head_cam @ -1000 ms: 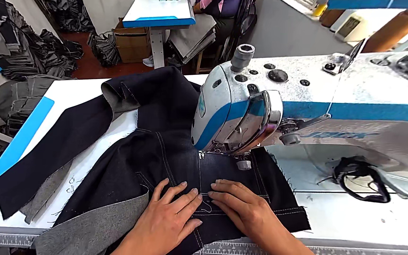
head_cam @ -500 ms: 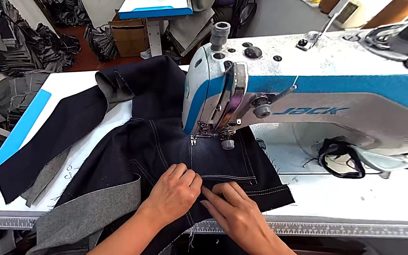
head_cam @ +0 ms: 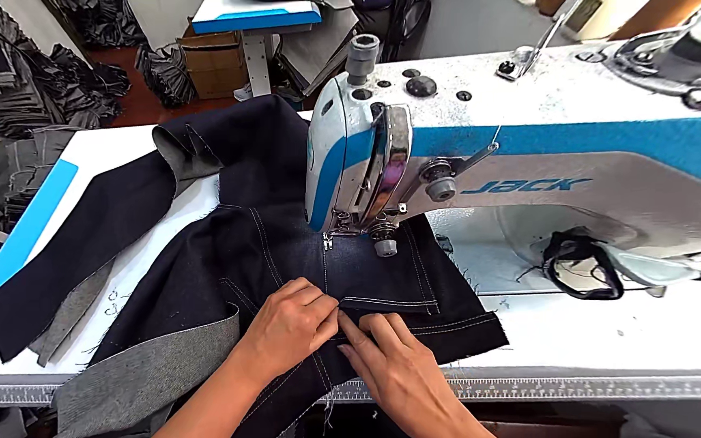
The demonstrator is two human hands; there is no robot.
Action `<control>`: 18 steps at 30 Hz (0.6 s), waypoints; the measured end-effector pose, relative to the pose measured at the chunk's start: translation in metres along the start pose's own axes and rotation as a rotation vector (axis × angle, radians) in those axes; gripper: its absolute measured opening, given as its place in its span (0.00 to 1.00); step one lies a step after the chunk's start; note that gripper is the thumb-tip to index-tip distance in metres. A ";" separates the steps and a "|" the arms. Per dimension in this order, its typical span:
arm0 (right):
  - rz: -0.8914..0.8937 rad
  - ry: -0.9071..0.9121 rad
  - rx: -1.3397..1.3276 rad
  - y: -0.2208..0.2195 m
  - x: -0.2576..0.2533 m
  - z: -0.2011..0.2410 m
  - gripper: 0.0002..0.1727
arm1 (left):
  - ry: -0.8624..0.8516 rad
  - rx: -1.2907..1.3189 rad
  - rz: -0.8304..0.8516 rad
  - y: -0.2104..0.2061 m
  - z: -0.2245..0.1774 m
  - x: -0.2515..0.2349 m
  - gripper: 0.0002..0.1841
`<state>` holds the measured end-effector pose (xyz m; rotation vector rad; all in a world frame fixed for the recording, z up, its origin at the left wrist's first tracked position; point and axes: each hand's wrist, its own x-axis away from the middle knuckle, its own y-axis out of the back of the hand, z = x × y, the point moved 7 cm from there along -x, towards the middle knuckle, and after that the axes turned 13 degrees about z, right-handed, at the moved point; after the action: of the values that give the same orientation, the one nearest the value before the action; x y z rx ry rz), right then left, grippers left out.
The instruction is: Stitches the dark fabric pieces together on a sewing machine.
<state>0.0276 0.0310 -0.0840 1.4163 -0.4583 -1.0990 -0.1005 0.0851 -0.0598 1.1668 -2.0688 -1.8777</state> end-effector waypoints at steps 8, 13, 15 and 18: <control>0.096 -0.016 0.109 0.004 -0.006 0.002 0.20 | 0.065 0.004 0.103 -0.007 0.003 0.021 0.14; 0.087 0.189 -0.066 0.028 -0.012 -0.018 0.16 | 0.025 -0.263 0.229 -0.010 -0.019 0.027 0.16; 0.123 0.273 -0.114 0.016 -0.016 -0.027 0.18 | 0.015 -0.210 0.215 -0.010 -0.017 0.028 0.16; 0.106 0.317 -0.155 0.004 -0.012 -0.033 0.17 | 0.093 0.024 0.155 -0.006 -0.001 0.037 0.17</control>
<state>0.0503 0.0582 -0.0817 1.3820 -0.2128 -0.7891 -0.1230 0.0627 -0.0796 1.0446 -2.0724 -1.7011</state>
